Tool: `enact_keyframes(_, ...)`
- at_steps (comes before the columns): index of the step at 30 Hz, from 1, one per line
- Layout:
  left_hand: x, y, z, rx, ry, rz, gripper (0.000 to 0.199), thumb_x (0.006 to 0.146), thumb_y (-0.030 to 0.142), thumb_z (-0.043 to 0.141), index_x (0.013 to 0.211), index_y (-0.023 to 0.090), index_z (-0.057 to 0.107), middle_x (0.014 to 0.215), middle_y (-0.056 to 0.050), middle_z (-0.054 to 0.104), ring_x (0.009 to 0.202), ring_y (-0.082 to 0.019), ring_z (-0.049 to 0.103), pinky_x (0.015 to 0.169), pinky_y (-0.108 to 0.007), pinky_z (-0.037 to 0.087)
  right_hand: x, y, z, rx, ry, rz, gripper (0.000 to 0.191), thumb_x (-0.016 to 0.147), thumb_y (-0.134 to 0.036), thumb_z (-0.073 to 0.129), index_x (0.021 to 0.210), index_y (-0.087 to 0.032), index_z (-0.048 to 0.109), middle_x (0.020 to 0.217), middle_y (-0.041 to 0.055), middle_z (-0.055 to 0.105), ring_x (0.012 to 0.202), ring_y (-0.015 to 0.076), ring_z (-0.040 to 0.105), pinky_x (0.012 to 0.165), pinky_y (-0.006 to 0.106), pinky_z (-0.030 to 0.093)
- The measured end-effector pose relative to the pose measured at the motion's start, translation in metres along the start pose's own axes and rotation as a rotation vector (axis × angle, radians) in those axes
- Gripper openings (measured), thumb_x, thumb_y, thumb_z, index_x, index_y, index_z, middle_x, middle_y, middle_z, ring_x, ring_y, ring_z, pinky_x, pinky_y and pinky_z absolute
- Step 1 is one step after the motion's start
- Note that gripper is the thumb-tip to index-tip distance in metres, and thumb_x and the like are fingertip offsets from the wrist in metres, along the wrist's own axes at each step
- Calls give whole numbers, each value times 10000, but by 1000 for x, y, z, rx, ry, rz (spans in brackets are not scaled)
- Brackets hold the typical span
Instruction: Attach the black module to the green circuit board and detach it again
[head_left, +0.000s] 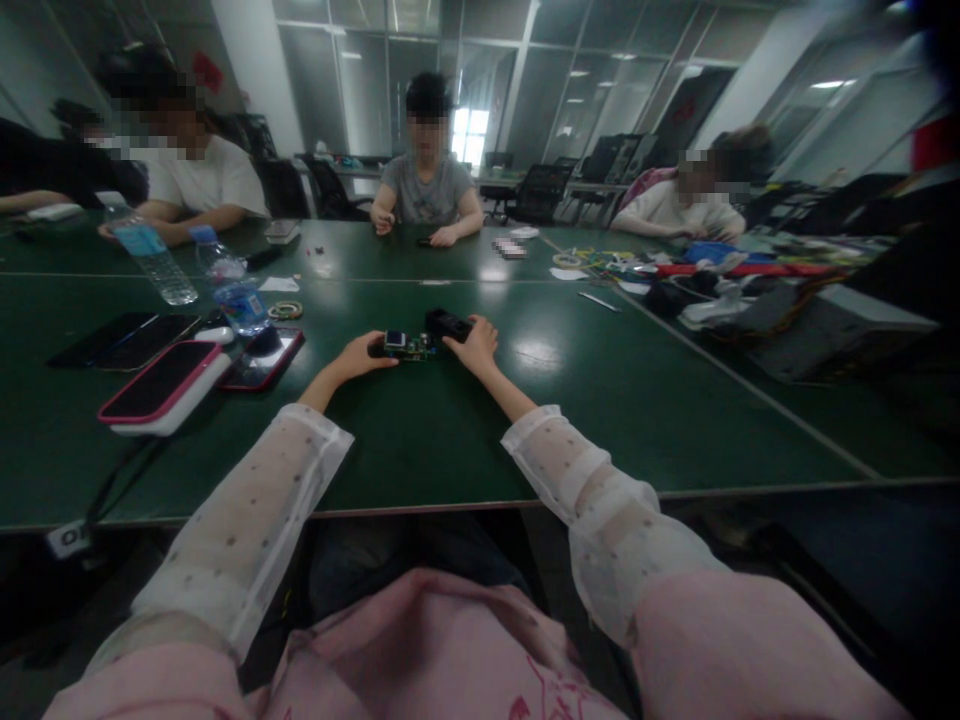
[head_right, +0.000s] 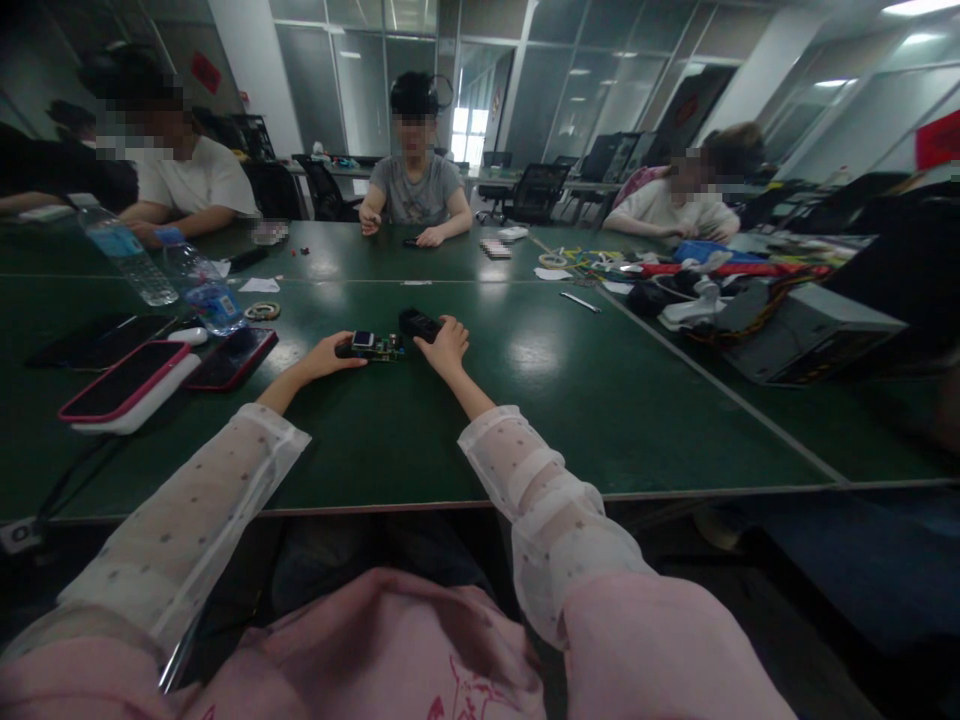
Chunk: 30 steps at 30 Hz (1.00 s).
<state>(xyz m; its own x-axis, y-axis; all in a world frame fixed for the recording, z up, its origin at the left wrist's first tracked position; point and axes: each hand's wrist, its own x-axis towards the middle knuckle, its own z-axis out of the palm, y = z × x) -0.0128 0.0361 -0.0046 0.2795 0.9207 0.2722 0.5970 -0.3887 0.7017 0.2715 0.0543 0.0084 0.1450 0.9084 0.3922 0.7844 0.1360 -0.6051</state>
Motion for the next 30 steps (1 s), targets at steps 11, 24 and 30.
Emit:
enact_keyframes(11, -3, 8, -3, 25, -15, -12, 623, 707, 492, 795, 1223, 197, 609, 1251, -105, 656, 1176, -308, 615, 1044, -506, 448, 0, -2, -3, 19, -34, -20, 548, 802, -451, 693, 1230, -191, 471, 1296, 183, 538, 1221, 364, 458, 965, 525, 400)
enact_keyframes(24, -2, 6, -2, -8, -21, -19, 646, 696, 482, 801, 1240, 191, 611, 1268, -113, 652, 1189, -311, 609, 1053, -504, 436, 1, 2, -1, 59, -30, -38, 528, 786, -419, 714, 1209, -195, 489, 1276, 177, 538, 1209, 369, 455, 963, 549, 402)
enact_keyframes(30, -1, 4, -2, 23, -18, -5, 651, 700, 500, 799, 1235, 182, 611, 1254, -117, 656, 1168, -309, 619, 1029, -500, 458, 2, 2, 0, 46, -26, -25, 572, 779, -413, 732, 1230, -173, 476, 1285, 188, 535, 1219, 371, 456, 976, 546, 406)
